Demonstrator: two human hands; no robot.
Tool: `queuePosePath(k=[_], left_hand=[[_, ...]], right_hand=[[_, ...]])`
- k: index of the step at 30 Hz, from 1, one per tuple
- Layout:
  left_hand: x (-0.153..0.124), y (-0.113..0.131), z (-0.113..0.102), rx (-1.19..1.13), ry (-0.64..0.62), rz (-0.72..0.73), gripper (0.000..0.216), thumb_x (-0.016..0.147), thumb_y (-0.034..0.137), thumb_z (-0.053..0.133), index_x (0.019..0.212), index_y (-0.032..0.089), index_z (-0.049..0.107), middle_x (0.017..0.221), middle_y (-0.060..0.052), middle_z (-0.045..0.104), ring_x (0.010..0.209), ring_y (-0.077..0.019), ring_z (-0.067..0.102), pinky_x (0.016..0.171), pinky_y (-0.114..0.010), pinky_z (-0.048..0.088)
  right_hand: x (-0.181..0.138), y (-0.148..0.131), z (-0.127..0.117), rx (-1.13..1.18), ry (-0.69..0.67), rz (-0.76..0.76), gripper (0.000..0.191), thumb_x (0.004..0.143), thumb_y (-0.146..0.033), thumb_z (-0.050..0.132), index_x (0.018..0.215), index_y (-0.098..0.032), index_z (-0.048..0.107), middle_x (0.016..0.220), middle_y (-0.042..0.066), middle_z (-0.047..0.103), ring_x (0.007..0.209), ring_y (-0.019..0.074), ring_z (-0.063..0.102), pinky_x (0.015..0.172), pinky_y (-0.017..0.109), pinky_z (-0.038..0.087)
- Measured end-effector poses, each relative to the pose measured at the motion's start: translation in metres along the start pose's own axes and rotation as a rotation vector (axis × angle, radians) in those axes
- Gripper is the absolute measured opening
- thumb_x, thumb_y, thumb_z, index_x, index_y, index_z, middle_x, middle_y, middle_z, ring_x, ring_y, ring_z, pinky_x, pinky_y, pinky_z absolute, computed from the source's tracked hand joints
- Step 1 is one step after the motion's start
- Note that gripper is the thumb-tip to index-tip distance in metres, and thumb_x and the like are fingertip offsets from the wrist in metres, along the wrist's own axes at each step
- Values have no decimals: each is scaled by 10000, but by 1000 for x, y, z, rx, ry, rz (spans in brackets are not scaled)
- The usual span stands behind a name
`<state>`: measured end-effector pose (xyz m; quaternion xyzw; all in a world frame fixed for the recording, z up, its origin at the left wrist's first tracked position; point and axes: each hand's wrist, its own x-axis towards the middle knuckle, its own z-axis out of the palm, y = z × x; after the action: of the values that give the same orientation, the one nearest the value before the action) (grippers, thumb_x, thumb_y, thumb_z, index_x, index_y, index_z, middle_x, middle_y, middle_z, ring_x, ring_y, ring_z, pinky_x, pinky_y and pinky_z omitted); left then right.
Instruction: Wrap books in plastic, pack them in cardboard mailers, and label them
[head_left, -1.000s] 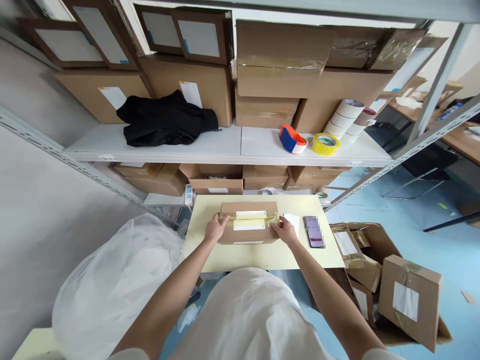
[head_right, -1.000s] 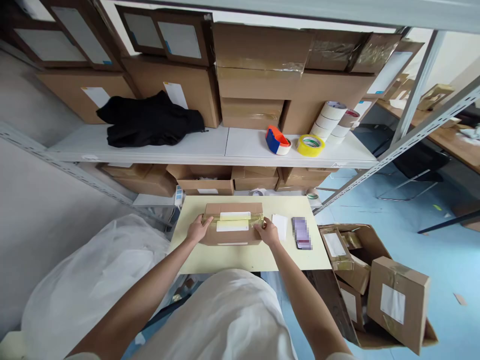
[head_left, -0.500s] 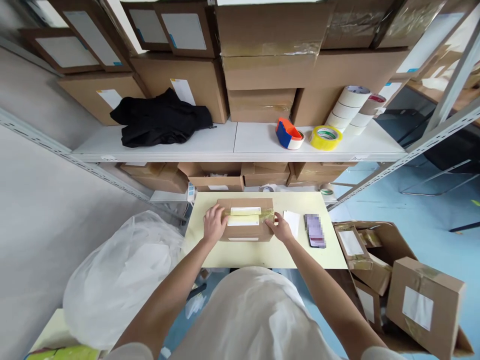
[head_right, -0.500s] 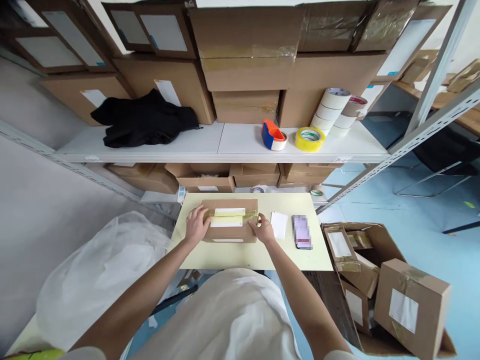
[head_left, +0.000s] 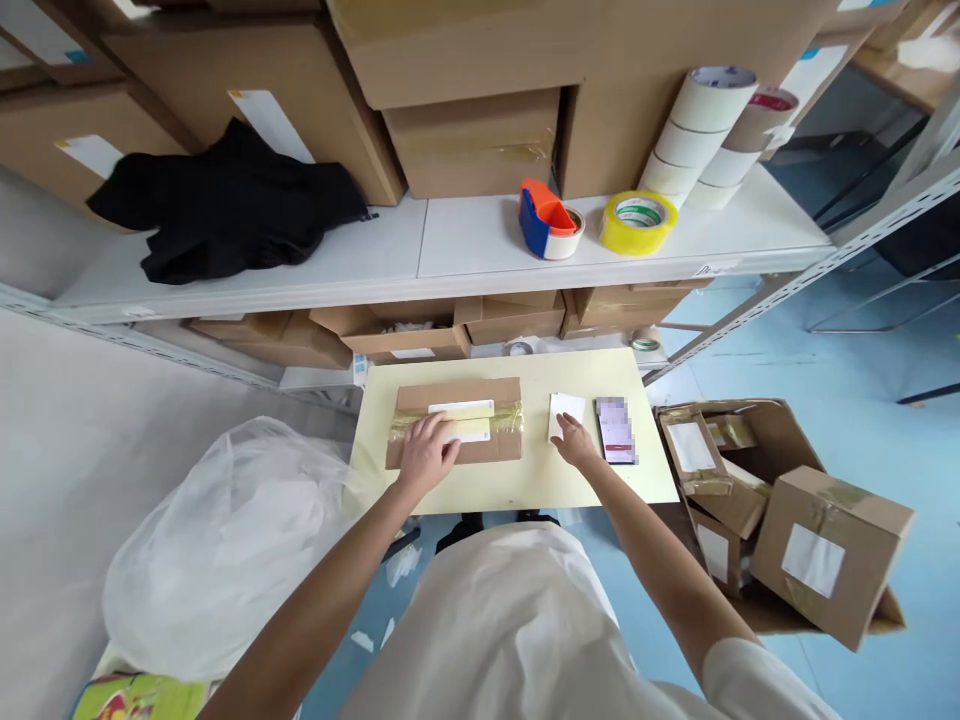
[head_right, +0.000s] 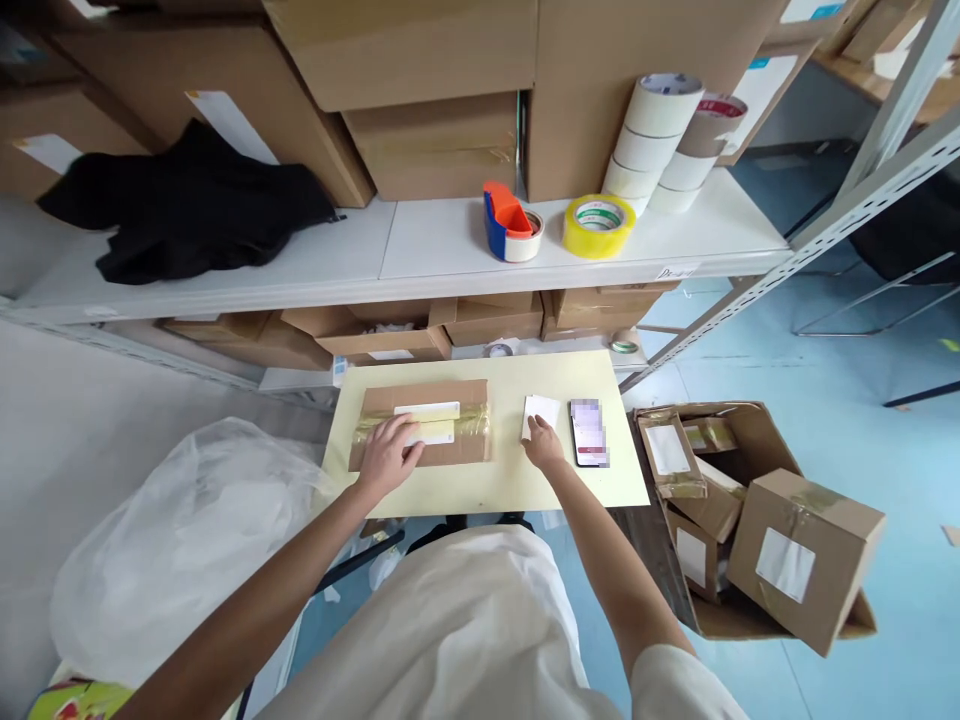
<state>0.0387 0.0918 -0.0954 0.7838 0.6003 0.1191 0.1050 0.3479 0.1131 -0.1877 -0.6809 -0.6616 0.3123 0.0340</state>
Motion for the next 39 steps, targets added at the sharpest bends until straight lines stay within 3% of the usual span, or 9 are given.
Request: queuePosePath(k=[4, 7, 18, 23, 27, 32, 35, 39], left_hand=[[3, 14, 5, -11, 29, 0, 340, 860, 270, 441, 1146, 191, 606, 1266, -134, 553, 1219, -293, 473, 1046, -457, 342], [8, 29, 13, -28, 36, 52, 331, 875, 257, 432, 1160, 183, 584, 1282, -139, 532, 1237, -278, 459, 1050, -447, 349], [38, 82, 29, -165, 43, 198, 280, 890, 269, 460, 1131, 190, 578, 1291, -121, 515, 1249, -258, 441, 1058, -460, 365], [44, 93, 35, -201, 47, 241, 251, 874, 254, 487, 1088, 187, 599, 1256, -115, 548, 1243, -248, 448, 1062, -443, 345], [48, 100, 37, -173, 11, 224, 218, 861, 263, 510, 1038, 208, 626, 1233, -101, 585, 1229, -248, 467, 1048, -445, 317], [53, 113, 34, -72, -9, 159, 190, 863, 294, 526, 999, 237, 646, 1236, -88, 611, 1247, -279, 463, 1071, -539, 188], [63, 125, 32, -30, -28, 185, 213, 864, 301, 542, 1050, 257, 637, 1287, -83, 589, 1285, -299, 426, 1079, -591, 94], [84, 146, 33, -88, -143, 347, 345, 823, 219, 612, 1162, 279, 586, 1229, -75, 627, 1188, -265, 520, 1086, -569, 128]], right_hand=[[11, 25, 12, -78, -89, -27, 658, 803, -125, 591, 1416, -127, 353, 1526, 194, 266, 1423, 306, 222, 1120, 468, 273], [14, 33, 18, -136, -122, -63, 662, 804, -88, 587, 1415, -150, 339, 1529, 194, 255, 1423, 302, 218, 1116, 503, 265], [16, 45, 11, -297, -213, -178, 457, 788, -29, 585, 1217, -183, 545, 1389, 148, 482, 1273, 252, 458, 961, 366, 467], [11, 43, -1, -347, -224, -130, 242, 864, -84, 503, 1048, -156, 644, 1027, 177, 683, 957, 276, 663, 799, 372, 505], [10, 38, -17, -356, -189, -94, 176, 908, -197, 500, 923, -152, 670, 900, 152, 706, 824, 244, 685, 694, 309, 482], [10, 30, -41, -302, -108, -126, 261, 917, -403, 508, 904, -196, 665, 931, 93, 703, 823, 208, 661, 634, 266, 438], [5, 25, -55, -279, -51, -157, 233, 952, -301, 445, 993, -212, 656, 996, 83, 685, 872, 201, 642, 636, 267, 428], [-11, 14, -73, -153, 168, -301, 265, 911, -130, 435, 1034, -210, 656, 999, 96, 660, 888, 210, 617, 681, 294, 443]])
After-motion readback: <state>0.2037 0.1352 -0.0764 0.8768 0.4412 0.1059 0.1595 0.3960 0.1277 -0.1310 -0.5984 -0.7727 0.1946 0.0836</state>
